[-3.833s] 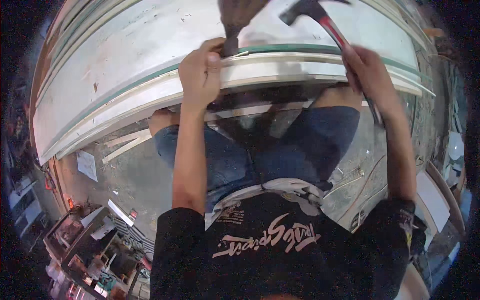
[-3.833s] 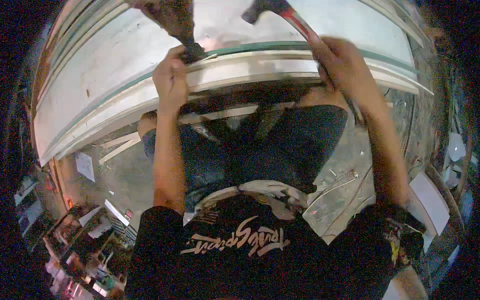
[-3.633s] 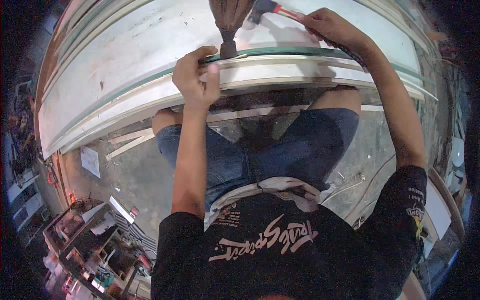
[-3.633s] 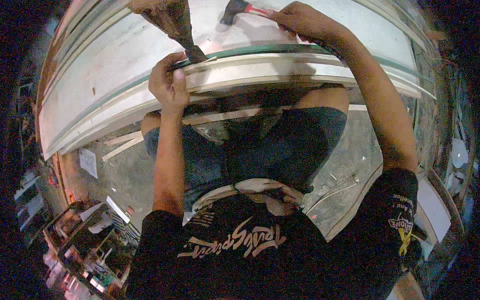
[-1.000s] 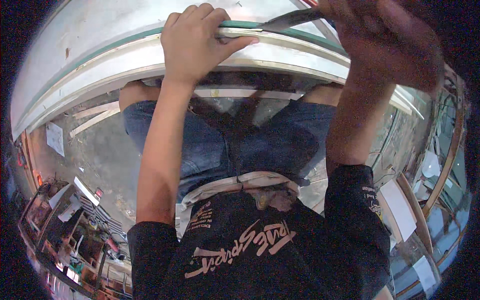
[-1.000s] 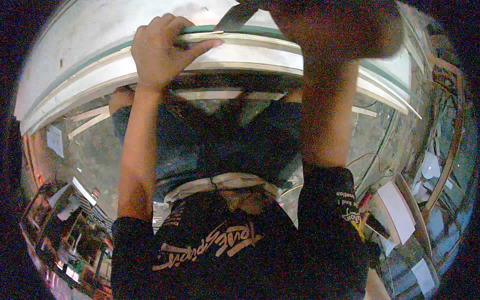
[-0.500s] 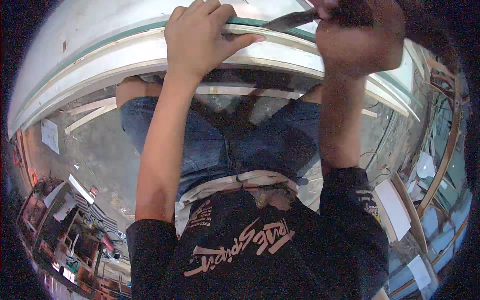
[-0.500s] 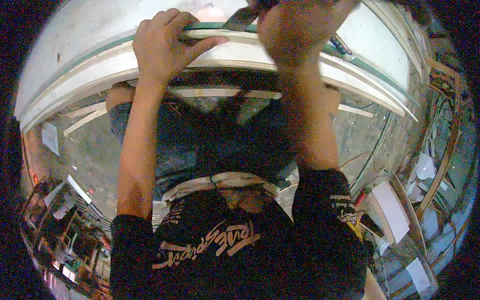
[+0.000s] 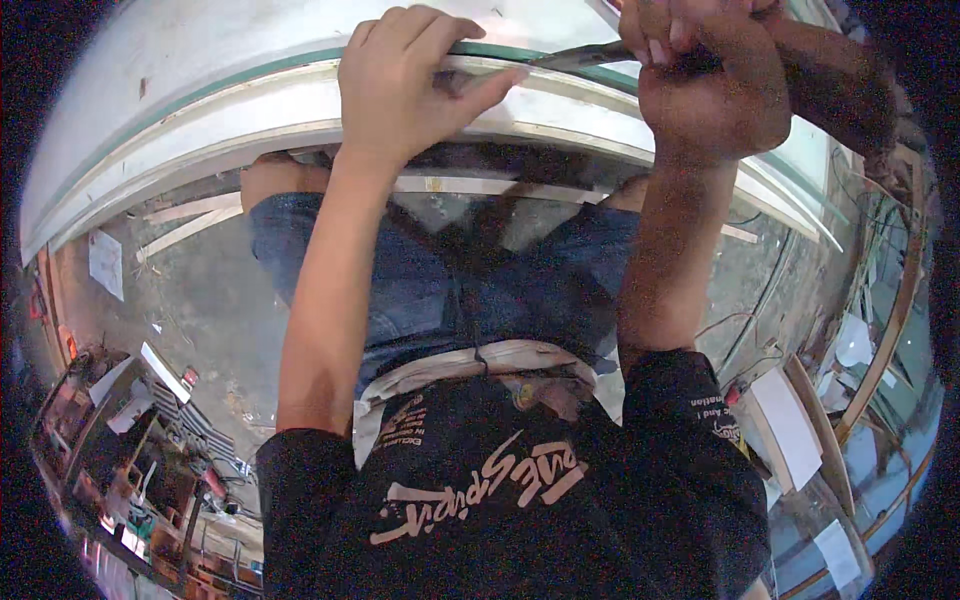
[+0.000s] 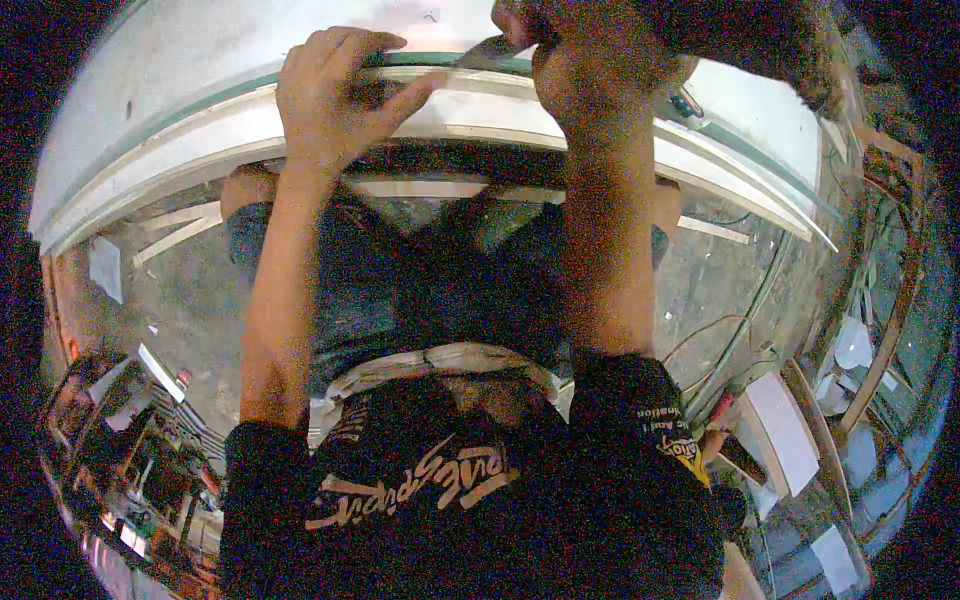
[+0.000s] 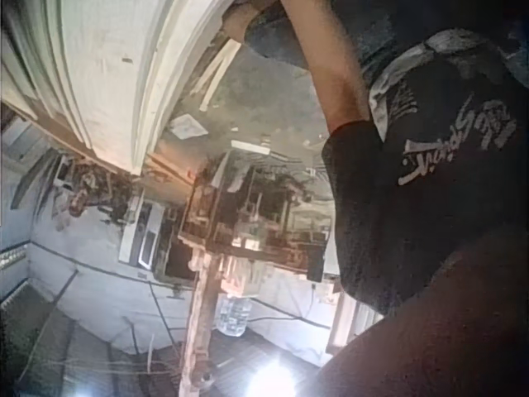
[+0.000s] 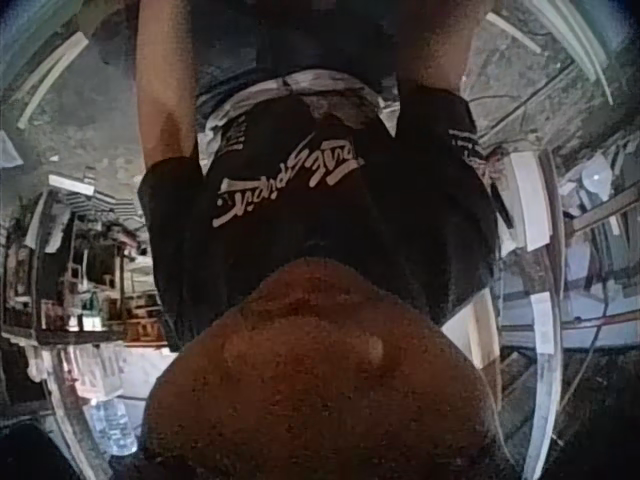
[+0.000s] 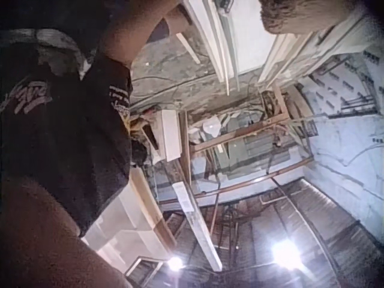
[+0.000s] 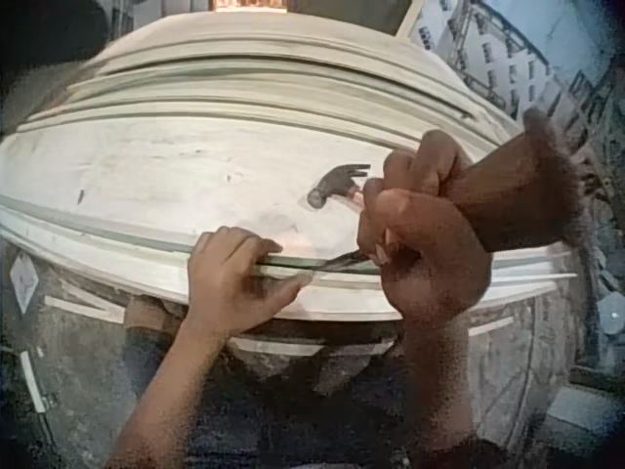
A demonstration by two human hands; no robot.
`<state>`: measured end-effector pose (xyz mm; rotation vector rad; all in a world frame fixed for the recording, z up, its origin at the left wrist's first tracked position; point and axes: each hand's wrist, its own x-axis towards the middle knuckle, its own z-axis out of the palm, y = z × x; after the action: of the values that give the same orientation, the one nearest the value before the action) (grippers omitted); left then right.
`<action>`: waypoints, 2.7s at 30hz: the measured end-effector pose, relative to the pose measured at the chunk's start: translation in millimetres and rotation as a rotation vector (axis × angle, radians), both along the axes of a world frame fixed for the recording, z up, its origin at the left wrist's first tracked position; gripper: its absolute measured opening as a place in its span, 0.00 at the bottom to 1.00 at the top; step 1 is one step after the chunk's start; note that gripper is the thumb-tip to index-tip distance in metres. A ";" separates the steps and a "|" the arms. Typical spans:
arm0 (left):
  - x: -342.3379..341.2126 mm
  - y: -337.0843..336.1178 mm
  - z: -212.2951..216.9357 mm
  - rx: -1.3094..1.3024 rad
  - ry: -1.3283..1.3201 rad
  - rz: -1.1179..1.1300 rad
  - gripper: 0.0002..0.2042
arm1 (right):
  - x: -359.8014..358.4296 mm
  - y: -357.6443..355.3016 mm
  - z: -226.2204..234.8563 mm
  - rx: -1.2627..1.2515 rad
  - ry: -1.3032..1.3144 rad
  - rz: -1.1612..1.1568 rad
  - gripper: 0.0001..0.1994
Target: The person uses a chisel and a hammer to remove excess material from the edge of a wood board while seated above a stack of similar boards.
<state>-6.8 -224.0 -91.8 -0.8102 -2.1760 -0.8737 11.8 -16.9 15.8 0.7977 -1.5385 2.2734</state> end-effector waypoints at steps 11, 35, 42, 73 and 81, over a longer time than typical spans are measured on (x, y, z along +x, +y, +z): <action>46.2 -53.7 -42.6 -0.238 -0.004 0.176 0.34 | -14.2 -16.4 0.9 -0.662 0.047 0.390 0.14; 11.6 -136.6 -22.1 0.012 0.065 0.417 0.24 | 3.2 -89.8 13.8 -0.071 0.073 -0.412 0.08; -11.2 -193.5 -30.7 -0.163 -0.011 0.424 0.19 | -15.6 -161.5 18.8 -0.054 -0.015 -0.361 0.13; -16.4 -185.2 -40.1 0.035 0.151 0.473 0.17 | -36.2 -221.4 27.6 0.220 -0.026 -0.429 0.11; -12.8 -183.4 -38.1 0.085 0.134 0.482 0.17 | -47.0 -184.3 23.2 0.362 0.025 -0.242 0.14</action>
<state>-19.6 -407.4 -129.9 -0.2702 -2.0697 -0.6384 -35.2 -201.3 39.0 0.6774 -1.9487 1.8354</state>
